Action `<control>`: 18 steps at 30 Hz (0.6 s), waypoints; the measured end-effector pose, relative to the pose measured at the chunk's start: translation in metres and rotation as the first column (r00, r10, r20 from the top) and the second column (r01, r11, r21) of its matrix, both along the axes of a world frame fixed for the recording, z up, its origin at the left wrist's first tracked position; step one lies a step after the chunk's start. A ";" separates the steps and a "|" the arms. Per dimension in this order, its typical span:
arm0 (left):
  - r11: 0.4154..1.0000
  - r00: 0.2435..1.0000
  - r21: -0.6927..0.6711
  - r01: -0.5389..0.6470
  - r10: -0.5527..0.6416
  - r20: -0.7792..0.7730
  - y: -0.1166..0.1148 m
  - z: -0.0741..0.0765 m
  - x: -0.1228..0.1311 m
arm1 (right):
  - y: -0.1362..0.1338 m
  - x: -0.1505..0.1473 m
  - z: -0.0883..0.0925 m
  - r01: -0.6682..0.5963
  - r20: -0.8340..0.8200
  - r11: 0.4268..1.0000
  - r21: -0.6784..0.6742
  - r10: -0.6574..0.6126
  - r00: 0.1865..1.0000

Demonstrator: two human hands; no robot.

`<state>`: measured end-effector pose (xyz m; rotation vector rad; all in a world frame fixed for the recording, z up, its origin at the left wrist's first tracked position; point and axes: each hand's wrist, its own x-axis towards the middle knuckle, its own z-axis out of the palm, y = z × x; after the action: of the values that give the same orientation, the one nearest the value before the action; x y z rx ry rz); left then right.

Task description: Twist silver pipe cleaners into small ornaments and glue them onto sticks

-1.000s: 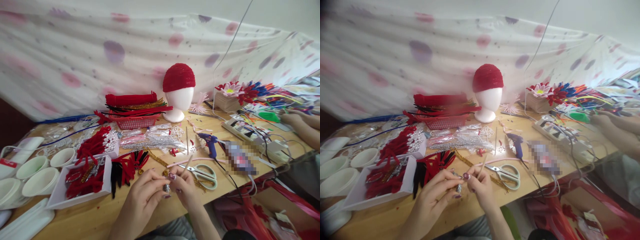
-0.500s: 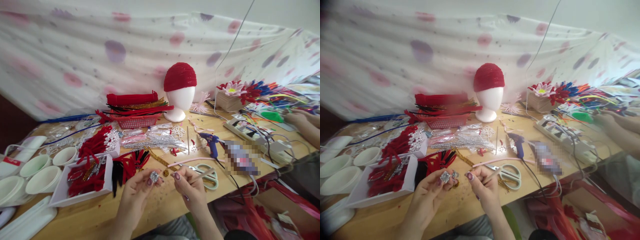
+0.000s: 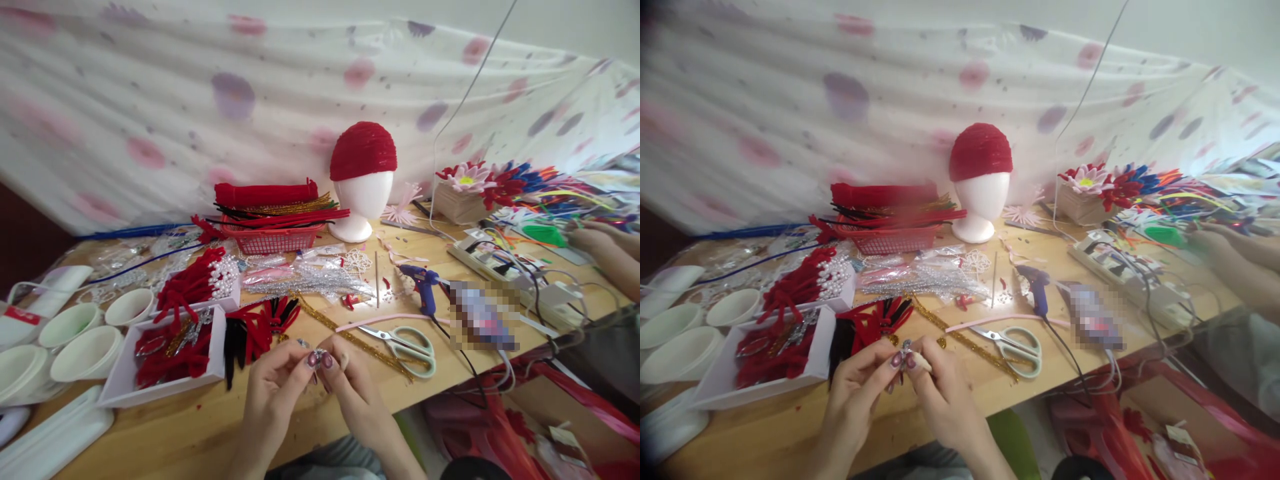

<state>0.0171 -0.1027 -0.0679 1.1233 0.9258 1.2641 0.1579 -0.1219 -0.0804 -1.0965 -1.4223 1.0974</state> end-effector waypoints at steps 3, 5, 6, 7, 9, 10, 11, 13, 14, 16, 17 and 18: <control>0.969 0.975 0.246 0.005 0.049 -0.216 0.001 -0.001 -0.001 | 0.000 -0.003 -0.008 0.029 -0.140 0.999 -0.046 -0.035 0.989; 0.910 0.945 0.413 0.044 0.096 -0.313 0.001 -0.001 -0.002 | 0.001 -0.005 -0.012 0.040 -0.248 0.997 -0.059 -0.053 0.967; 0.885 0.936 0.461 0.062 0.109 -0.334 0.000 -0.001 -0.003 | 0.001 -0.006 -0.013 0.053 -0.273 0.998 -0.045 -0.063 0.960; 0.877 0.932 0.475 0.072 0.111 -0.346 0.000 -0.001 -0.004 | 0.001 -0.006 -0.013 0.068 -0.275 0.997 -0.023 -0.071 0.959; 0.903 0.929 0.425 0.067 0.099 -0.355 0.000 -0.001 -0.005 | 0.001 -0.004 -0.010 0.085 -0.229 0.996 0.026 -0.076 0.970; 0.921 0.929 0.385 0.063 0.087 -0.361 0.000 -0.001 -0.006 | 0.001 -0.003 -0.008 0.084 -0.187 0.995 0.048 -0.074 0.980; 0.935 0.926 0.348 0.064 0.074 -0.369 0.000 0.000 -0.006 | 0.001 -0.002 -0.006 0.077 -0.138 0.995 0.064 -0.067 0.988; 0.947 0.916 0.304 0.104 0.028 -0.400 0.001 0.001 -0.007 | 0.000 0.001 -0.001 0.059 -0.048 0.994 0.092 -0.055 0.997; 0.948 0.910 0.287 0.139 -0.008 -0.415 0.001 0.002 -0.008 | 0.000 0.002 0.001 0.051 -0.018 0.993 0.105 -0.049 0.999; 0.946 0.900 0.241 0.216 -0.098 -0.424 0.001 0.002 -0.007 | -0.001 0.003 0.004 0.028 -0.004 0.993 0.114 -0.028 1.000; 0.947 0.901 0.213 0.238 -0.133 -0.413 0.001 0.001 -0.007 | -0.002 0.003 0.005 0.014 -0.018 0.994 0.106 -0.012 1.000; 0.950 0.904 0.182 0.255 -0.168 -0.393 0.000 -0.001 -0.006 | -0.002 0.003 0.005 0.002 -0.043 0.996 0.092 0.002 0.999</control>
<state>0.0114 -0.1024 -0.0686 1.6456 0.9173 1.0097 0.1610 -0.1241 -0.0751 -1.0017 -1.4250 1.0395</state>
